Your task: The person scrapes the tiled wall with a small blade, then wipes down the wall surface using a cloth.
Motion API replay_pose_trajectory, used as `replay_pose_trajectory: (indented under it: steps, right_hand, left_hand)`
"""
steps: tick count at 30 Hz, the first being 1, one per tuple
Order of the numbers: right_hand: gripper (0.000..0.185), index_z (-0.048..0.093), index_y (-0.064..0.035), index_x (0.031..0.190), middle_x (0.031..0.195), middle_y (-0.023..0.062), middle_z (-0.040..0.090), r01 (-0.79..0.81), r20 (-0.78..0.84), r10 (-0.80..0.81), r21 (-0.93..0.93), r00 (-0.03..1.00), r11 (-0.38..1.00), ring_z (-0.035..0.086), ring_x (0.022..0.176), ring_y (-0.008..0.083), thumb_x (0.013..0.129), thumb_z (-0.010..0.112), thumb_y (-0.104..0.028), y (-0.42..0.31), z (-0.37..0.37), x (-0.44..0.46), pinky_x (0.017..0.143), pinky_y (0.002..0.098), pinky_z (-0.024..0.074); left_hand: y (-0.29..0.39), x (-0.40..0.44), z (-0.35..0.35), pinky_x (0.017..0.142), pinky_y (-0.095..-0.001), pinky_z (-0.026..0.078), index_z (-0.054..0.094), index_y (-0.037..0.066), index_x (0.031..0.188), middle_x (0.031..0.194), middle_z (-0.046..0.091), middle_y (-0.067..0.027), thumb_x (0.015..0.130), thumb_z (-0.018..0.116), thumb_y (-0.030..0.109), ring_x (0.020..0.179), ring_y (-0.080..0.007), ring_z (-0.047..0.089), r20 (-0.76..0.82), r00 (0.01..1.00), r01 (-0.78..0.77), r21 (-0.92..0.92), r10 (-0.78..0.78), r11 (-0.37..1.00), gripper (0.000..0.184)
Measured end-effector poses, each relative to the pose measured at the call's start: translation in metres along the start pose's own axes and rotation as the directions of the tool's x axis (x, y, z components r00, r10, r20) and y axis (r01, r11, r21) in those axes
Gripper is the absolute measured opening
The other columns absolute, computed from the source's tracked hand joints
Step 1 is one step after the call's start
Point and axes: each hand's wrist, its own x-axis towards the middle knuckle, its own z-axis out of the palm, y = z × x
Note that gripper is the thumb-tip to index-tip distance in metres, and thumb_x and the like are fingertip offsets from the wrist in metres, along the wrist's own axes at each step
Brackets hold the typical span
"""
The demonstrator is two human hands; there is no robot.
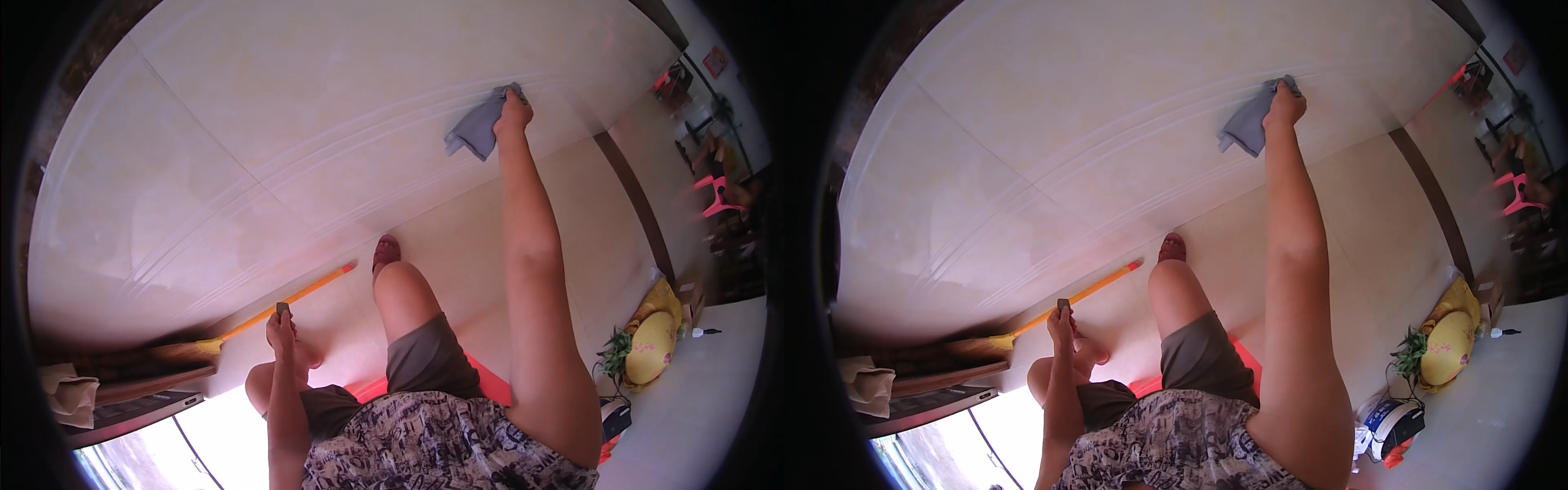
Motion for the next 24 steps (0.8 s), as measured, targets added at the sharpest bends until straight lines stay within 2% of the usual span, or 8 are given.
replay_pose_trajectory:
  steps: [2,5,8,10,14,19,22,24]
  right_hand:
    - [0.027,0.060,0.0054,0.102,0.097,0.0113,0.064,-0.038,0.138,0.027,0.081,0.990,0.996,0.062,0.083,0.0206,0.078,0.068,-0.005,0.000,-0.004,-0.033,0.075,0.0324,0.0502]
    - [0.028,0.059,0.0042,0.099,0.094,0.0105,0.064,-0.023,0.157,0.018,0.029,0.987,0.999,0.060,0.080,0.0185,0.075,0.071,-0.004,0.012,0.000,-0.068,0.073,0.0305,0.0486]
    - [0.026,0.057,0.0027,0.093,0.089,0.0092,0.063,0.012,0.221,-0.015,0.017,0.975,1.000,0.058,0.076,0.0169,0.073,0.073,-0.005,0.021,0.006,-0.111,0.069,0.0297,0.0476]
    - [0.022,0.061,0.0008,0.094,0.089,0.0061,0.064,0.018,0.257,-0.019,0.006,0.966,1.000,0.060,0.077,0.0162,0.074,0.072,-0.002,0.025,0.009,-0.141,0.070,0.0293,0.0481]
    - [0.026,0.051,0.0014,0.083,0.079,0.0084,0.058,0.104,0.311,-0.055,-0.143,0.949,0.984,0.053,0.070,0.0156,0.074,0.073,-0.009,0.028,0.016,-0.205,0.063,0.0319,0.0461]
    - [0.037,0.047,0.0004,0.088,0.079,0.0174,0.059,0.322,0.417,-0.170,-0.328,0.893,0.888,0.059,0.076,0.0333,0.076,0.072,-0.024,0.048,0.022,-0.266,0.069,0.0413,0.0469]
    - [0.037,0.048,0.0000,0.088,0.081,0.0180,0.060,0.293,0.429,-0.143,-0.306,0.892,0.906,0.060,0.078,0.0342,0.075,0.073,-0.025,0.050,0.022,-0.266,0.070,0.0415,0.0470]
    - [0.036,0.051,0.0004,0.087,0.081,0.0184,0.060,0.324,0.399,-0.184,-0.320,0.898,0.890,0.060,0.077,0.0329,0.075,0.074,-0.025,0.060,0.020,-0.250,0.070,0.0417,0.0469]
  left_hand:
    - [0.000,0.001,0.003,0.037,-0.0248,0.036,0.057,0.002,0.074,0.052,0.050,-0.0020,0.091,0.052,0.021,0.040,-0.0099,0.047,0.042,0.999,-0.031,0.001,0.031,1.000,0.026]
    - [0.002,0.000,0.011,0.037,-0.0248,0.036,0.057,0.002,0.074,0.052,0.050,-0.0023,0.091,0.052,0.021,0.041,-0.0098,0.047,0.084,0.995,-0.066,0.080,0.059,0.995,0.026]
    - [0.015,-0.008,0.018,0.039,-0.0235,0.034,0.055,0.003,0.077,0.054,0.046,0.0004,0.093,0.049,0.020,0.043,-0.0080,0.041,0.132,0.990,-0.047,0.051,0.040,0.998,0.023]
    - [0.013,-0.007,0.019,0.039,-0.0240,0.036,0.056,0.003,0.076,0.053,0.048,-0.0010,0.092,0.051,0.020,0.043,-0.0087,0.044,0.124,0.990,-0.066,0.047,0.060,0.997,0.024]
    - [0.017,-0.011,0.018,0.040,-0.0247,0.038,0.058,0.002,0.075,0.053,0.051,-0.0023,0.091,0.053,0.020,0.043,-0.0094,0.048,0.122,0.989,-0.093,0.046,0.087,0.995,0.024]
    - [0.008,-0.011,0.014,0.040,-0.0250,0.038,0.058,0.002,0.075,0.052,0.051,-0.0023,0.090,0.053,0.020,0.042,-0.0099,0.048,0.099,0.992,-0.081,0.052,0.076,0.995,0.024]
    - [-0.003,-0.010,0.002,0.039,-0.0251,0.038,0.058,0.002,0.075,0.052,0.051,-0.0025,0.091,0.053,0.021,0.041,-0.0103,0.049,0.067,0.996,-0.072,0.104,0.065,0.992,0.025]
    - [-0.013,-0.008,-0.009,0.039,-0.0255,0.038,0.058,0.003,0.074,0.052,0.052,-0.0030,0.091,0.053,0.021,0.041,-0.0105,0.049,0.055,0.998,-0.002,0.018,0.001,1.000,0.025]
